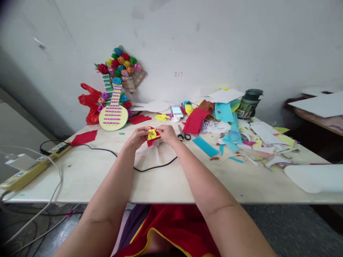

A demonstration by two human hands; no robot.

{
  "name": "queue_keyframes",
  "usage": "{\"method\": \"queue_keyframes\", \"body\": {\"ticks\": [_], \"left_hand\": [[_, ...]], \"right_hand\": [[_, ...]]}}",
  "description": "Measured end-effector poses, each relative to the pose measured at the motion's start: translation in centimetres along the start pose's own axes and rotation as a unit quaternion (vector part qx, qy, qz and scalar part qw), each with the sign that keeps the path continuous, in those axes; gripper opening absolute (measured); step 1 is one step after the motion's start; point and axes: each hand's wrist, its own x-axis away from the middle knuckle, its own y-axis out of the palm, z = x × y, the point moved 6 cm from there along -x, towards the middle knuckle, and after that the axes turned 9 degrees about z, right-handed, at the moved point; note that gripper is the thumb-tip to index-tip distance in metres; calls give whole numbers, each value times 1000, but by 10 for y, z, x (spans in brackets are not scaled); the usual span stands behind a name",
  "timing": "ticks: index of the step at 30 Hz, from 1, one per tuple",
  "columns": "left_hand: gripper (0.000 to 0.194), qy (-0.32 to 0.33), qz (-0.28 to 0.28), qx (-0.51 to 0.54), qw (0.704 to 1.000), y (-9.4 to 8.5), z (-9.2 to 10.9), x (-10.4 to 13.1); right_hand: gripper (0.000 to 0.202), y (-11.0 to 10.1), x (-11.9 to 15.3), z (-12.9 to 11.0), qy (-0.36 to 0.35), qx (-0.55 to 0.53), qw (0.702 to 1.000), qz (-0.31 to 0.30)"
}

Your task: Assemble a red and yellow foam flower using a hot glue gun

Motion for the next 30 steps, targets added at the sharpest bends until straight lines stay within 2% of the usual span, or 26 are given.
{"method": "queue_keyframes", "body": {"ticks": [10,17,30], "left_hand": [[21,9,20,-3,1000,-1,1,-1],[19,15,3,-22,1000,2,2,2],[22,35,18,-28,999,4,5,3]], "right_hand": [[21,1,1,5,76,-14,997,1],[20,1,1,6,71,-30,997,5],[20,4,1,10,93,-17,996,-9]]}}
